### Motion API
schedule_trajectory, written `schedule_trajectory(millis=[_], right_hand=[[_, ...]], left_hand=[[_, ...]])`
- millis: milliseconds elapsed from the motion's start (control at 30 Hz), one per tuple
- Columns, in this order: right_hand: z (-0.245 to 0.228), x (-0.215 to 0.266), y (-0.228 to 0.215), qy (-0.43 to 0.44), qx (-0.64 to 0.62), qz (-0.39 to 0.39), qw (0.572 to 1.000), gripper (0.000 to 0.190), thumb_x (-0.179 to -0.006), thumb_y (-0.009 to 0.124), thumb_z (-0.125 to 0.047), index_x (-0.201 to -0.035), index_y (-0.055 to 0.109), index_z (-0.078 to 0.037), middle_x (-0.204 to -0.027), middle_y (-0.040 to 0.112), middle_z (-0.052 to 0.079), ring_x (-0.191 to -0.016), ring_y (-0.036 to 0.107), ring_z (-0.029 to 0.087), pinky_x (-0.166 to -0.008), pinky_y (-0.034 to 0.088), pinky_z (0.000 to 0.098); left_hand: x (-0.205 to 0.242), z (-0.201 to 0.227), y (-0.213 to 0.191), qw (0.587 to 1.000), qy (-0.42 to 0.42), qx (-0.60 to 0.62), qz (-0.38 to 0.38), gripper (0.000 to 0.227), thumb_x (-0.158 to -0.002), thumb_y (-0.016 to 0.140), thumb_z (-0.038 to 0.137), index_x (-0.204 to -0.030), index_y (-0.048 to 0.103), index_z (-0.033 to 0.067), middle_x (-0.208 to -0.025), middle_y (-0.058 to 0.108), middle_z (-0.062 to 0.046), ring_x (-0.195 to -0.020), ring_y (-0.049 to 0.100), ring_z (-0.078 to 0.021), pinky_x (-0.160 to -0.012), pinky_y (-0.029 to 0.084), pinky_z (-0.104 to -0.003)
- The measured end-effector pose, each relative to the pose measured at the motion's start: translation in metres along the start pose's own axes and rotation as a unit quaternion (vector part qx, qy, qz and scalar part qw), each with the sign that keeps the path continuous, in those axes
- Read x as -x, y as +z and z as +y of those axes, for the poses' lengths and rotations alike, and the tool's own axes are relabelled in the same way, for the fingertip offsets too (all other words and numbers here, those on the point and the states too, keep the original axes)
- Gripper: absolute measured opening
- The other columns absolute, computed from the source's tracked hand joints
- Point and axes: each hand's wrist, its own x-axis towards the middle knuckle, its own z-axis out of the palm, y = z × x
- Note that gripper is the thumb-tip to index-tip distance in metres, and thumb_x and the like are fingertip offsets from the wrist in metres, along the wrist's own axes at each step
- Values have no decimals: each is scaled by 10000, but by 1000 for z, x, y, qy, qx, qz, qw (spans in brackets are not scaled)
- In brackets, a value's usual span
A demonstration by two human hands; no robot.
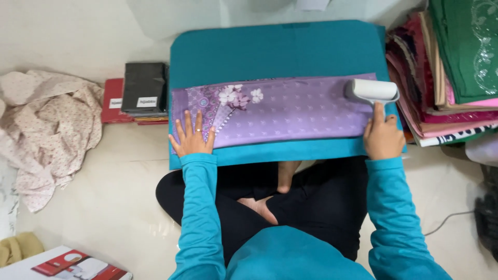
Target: Cleaning a purple patterned cloth with a lint roller and folding it
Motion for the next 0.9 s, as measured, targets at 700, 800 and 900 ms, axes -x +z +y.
schedule_trajectory(millis=[700, 800, 900], right_hand=[[87, -25, -95, -208, -180, -154, 949, 581, -886, 703, 42, -1406, 707, -218, -1284, 708, 141, -927, 625, 316, -856, 518, 407], [66, -53, -107, -218, -211, -206, 930, 664, -813, 669, 183, -1378, 713, -161, -1074, 731, 171, -672, 634, 299, -656, 536, 426], [59, -72, -91, -283, -219, -220, 907, 623, -815, 725, 56, -1358, 706, -247, -1195, 728, 97, -765, 628, 249, -748, 550, 381]], left_hand=[[-2, -2, -2, 999, 7, 30, 26, 741, -951, 464, 666, -1614, 290, 385, -1715, 170, 5, -1554, 154, -377, -1169, 103, -747], [-2, -7, -8, 1000, 15, 23, 6, 736, -949, 411, 714, -1609, 256, 427, -1716, 165, 47, -1564, 133, -340, -1151, 68, -779], [-1, -8, -8, 1000, 16, 18, 0, 728, -951, 413, 713, -1607, 248, 443, -1715, 168, 70, -1565, 141, -325, -1159, 83, -763]])
